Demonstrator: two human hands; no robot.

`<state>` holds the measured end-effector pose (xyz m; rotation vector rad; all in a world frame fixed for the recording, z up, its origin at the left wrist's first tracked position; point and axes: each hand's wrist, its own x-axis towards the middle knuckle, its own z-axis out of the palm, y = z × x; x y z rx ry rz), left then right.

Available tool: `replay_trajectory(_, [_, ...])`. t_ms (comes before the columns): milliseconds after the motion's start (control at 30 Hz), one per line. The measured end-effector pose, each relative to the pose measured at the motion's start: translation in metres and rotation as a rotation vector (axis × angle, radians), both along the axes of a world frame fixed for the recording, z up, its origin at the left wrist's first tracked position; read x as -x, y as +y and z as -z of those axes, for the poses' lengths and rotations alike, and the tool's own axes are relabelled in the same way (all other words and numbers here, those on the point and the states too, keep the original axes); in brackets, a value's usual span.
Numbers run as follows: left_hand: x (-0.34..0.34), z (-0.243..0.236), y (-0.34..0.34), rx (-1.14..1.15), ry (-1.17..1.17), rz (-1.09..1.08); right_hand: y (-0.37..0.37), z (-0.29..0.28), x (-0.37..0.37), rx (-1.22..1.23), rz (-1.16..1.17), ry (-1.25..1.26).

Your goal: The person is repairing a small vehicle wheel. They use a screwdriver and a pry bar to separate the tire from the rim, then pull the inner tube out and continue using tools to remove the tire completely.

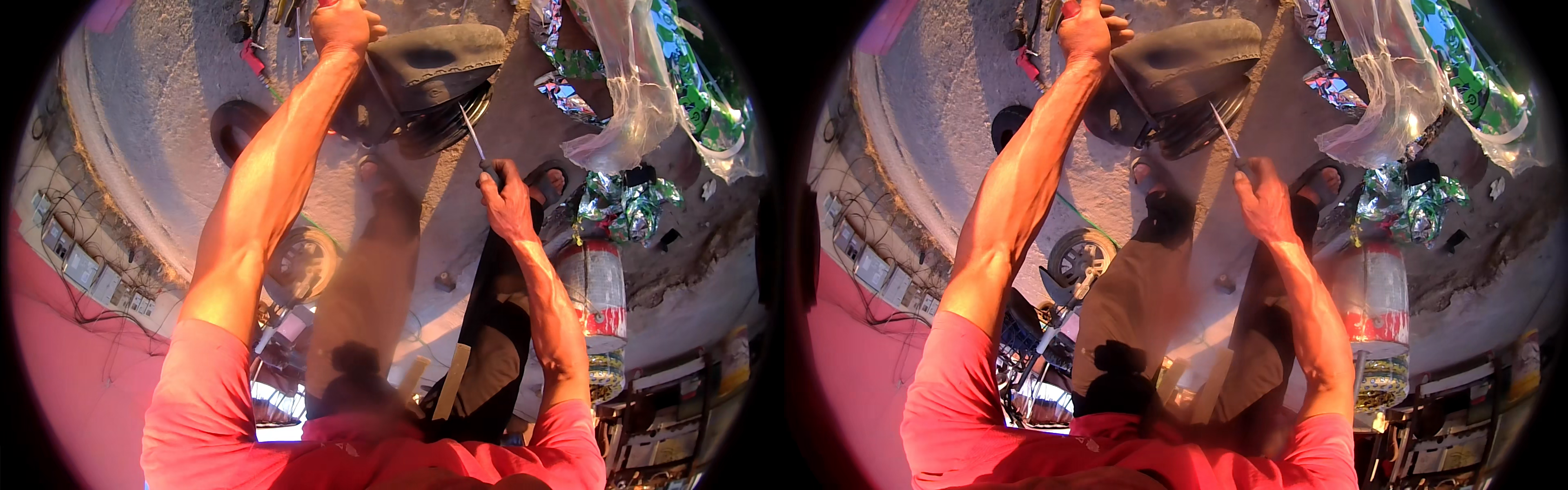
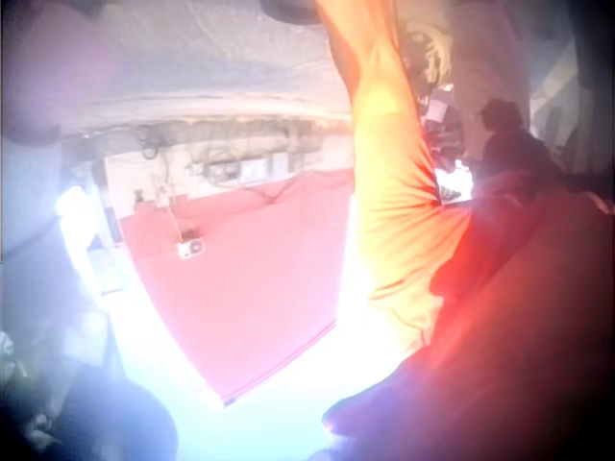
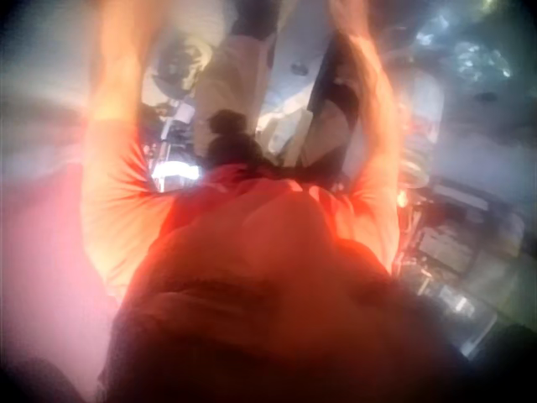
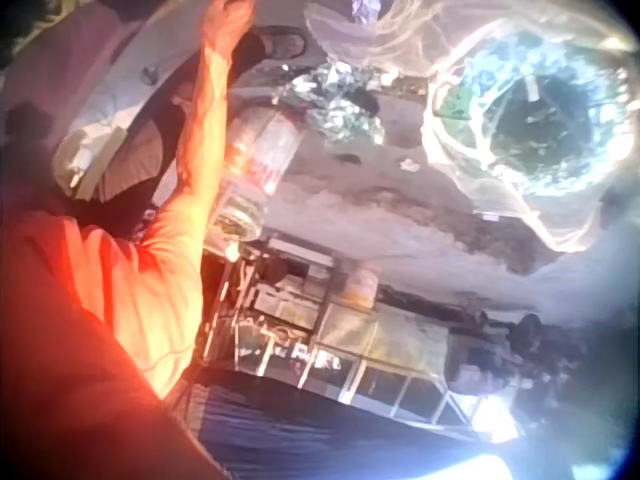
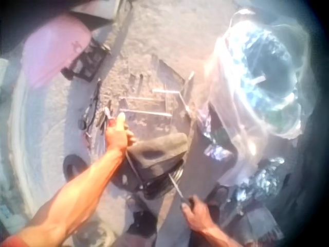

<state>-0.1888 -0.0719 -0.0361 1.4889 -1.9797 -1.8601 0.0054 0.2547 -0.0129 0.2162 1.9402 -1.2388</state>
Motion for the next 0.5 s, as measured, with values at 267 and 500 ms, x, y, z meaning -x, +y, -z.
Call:
replay_trajectory(267, [0.004,-0.011,0.002,0.008,0.000,0.010,-0.022,-0.041,0.025,-0.223,-0.102,0.256])
replay_trajectory(500, [0.006,-0.008,0.003,-0.018,0.019,0.000,-0.032,-0.026,0.014,-0.212,0.045,0.238])
